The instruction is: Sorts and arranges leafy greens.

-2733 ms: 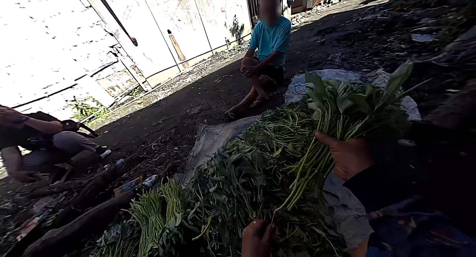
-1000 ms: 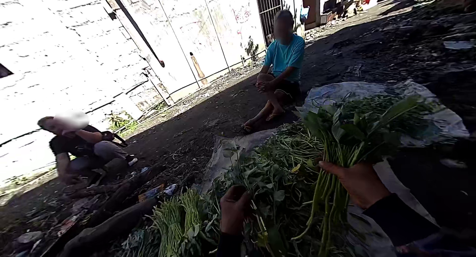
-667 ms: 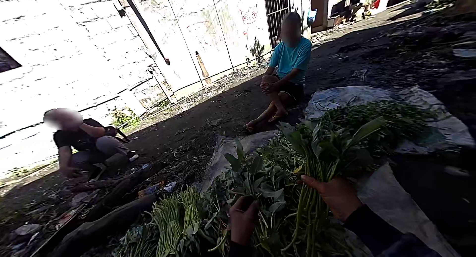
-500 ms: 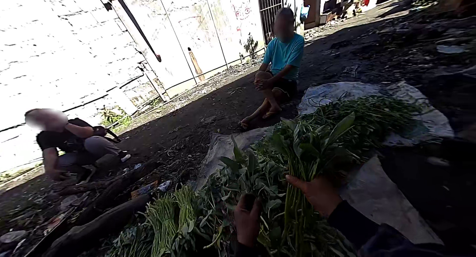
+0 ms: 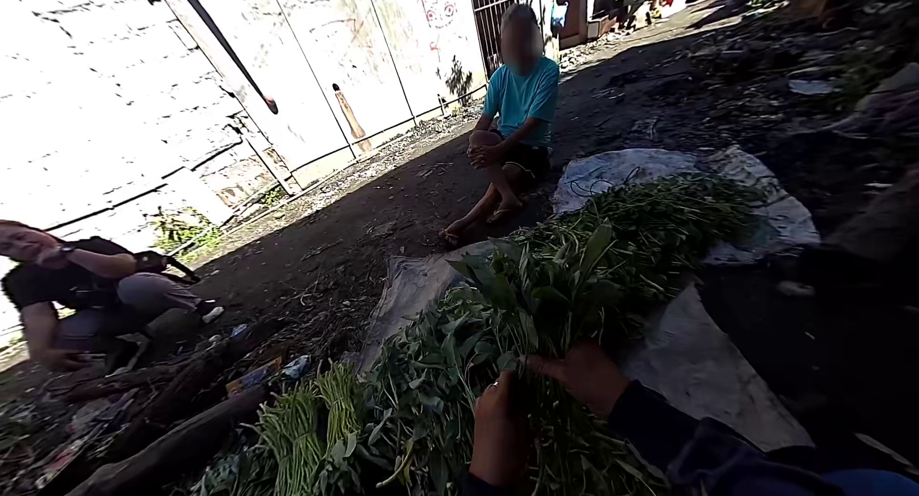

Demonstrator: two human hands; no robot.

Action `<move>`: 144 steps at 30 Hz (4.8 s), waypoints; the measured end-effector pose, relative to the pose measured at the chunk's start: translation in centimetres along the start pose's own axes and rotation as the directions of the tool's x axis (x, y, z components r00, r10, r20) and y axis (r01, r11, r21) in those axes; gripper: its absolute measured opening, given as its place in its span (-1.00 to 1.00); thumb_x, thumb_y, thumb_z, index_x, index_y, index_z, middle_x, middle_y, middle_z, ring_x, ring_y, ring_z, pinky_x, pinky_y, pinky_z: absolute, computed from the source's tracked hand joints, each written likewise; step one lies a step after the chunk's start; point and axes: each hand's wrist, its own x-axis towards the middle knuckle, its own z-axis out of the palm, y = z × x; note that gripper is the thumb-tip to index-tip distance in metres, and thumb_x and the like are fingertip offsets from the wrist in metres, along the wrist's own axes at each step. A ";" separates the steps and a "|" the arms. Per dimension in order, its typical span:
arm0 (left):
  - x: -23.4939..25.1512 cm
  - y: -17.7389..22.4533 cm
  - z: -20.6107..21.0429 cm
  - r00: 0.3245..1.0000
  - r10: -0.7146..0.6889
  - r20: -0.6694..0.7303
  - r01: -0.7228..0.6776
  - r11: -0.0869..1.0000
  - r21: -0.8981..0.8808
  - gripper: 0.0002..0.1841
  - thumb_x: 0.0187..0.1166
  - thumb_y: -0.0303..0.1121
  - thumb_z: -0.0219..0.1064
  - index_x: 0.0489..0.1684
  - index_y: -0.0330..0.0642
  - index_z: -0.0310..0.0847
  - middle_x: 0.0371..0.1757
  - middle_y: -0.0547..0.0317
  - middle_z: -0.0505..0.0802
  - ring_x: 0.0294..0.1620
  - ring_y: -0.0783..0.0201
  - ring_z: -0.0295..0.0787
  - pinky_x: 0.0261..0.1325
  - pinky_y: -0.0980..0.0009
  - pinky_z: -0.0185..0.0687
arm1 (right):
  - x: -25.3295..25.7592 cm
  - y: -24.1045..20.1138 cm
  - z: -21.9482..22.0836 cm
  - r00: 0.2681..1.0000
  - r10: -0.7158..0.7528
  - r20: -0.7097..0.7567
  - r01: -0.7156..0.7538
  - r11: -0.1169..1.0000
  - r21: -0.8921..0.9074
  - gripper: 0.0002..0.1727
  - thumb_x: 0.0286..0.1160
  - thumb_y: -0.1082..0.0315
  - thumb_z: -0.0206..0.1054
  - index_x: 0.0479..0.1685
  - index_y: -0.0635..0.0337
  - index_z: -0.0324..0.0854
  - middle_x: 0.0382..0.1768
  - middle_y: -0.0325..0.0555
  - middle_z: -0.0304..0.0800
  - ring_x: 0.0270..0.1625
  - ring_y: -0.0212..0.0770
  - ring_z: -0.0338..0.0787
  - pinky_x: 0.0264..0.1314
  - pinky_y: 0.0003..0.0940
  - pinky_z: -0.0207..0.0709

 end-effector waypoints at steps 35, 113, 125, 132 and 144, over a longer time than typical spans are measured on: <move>-6.9 -5.7 1.7 0.589 -0.545 0.597 0.151 0.800 0.581 -0.64 0.71 -0.27 0.26 0.31 -0.32 0.72 0.46 -0.23 0.72 0.60 -0.23 0.52 0.58 -0.23 0.38 | 3.0 2.9 -3.7 0.911 0.191 -0.365 -0.300 0.915 -0.271 -0.27 0.43 0.15 0.61 0.39 0.56 0.46 0.33 0.45 0.62 0.46 0.26 0.61 0.54 0.15 0.42; 5.2 1.7 -1.0 0.854 0.450 -0.262 -0.295 0.833 0.468 -0.59 0.30 -0.64 0.36 -0.14 0.19 0.97 0.40 -0.43 0.71 0.44 -0.54 0.54 0.36 -0.40 0.46 | 0.5 1.9 0.3 0.936 0.274 -0.220 -0.263 0.962 0.080 0.00 0.03 0.27 0.83 0.53 0.44 0.32 0.38 0.28 0.60 0.44 0.02 0.65 0.52 -0.11 0.50; 8.1 1.3 -2.3 0.750 0.661 -0.007 -0.433 0.499 0.751 -0.95 0.27 -0.39 0.55 -0.48 -0.04 0.80 0.33 -0.12 0.81 0.37 -0.25 0.73 0.34 -0.19 0.61 | 0.1 1.9 0.3 0.953 0.258 -0.160 -0.255 0.966 0.039 0.01 0.09 0.21 0.81 0.56 0.43 0.29 0.40 0.26 0.59 0.48 0.01 0.62 0.56 -0.13 0.47; 5.9 1.3 -3.1 0.872 -0.223 -0.435 0.099 0.952 -0.290 -0.47 0.60 -0.38 0.08 0.41 -0.70 0.31 0.56 -0.51 0.43 0.59 -0.17 0.37 0.62 0.01 0.30 | -0.2 1.5 -0.2 0.953 0.255 -0.164 -0.258 0.966 -0.002 0.04 0.22 0.21 0.73 0.67 0.41 0.15 0.50 0.30 0.50 0.57 0.06 0.54 0.64 -0.08 0.40; 0.6 -1.2 5.3 0.903 -0.312 -0.295 0.137 0.860 -0.491 -0.77 0.71 -0.49 0.14 -0.10 -0.50 0.70 -0.24 0.07 0.87 -0.16 0.37 0.82 0.10 0.44 0.73 | -0.2 0.3 -0.7 0.948 0.176 -0.266 -0.193 0.980 -0.038 -0.17 0.33 0.19 0.67 0.51 0.46 0.36 0.37 0.28 0.61 0.48 0.03 0.61 0.58 -0.12 0.43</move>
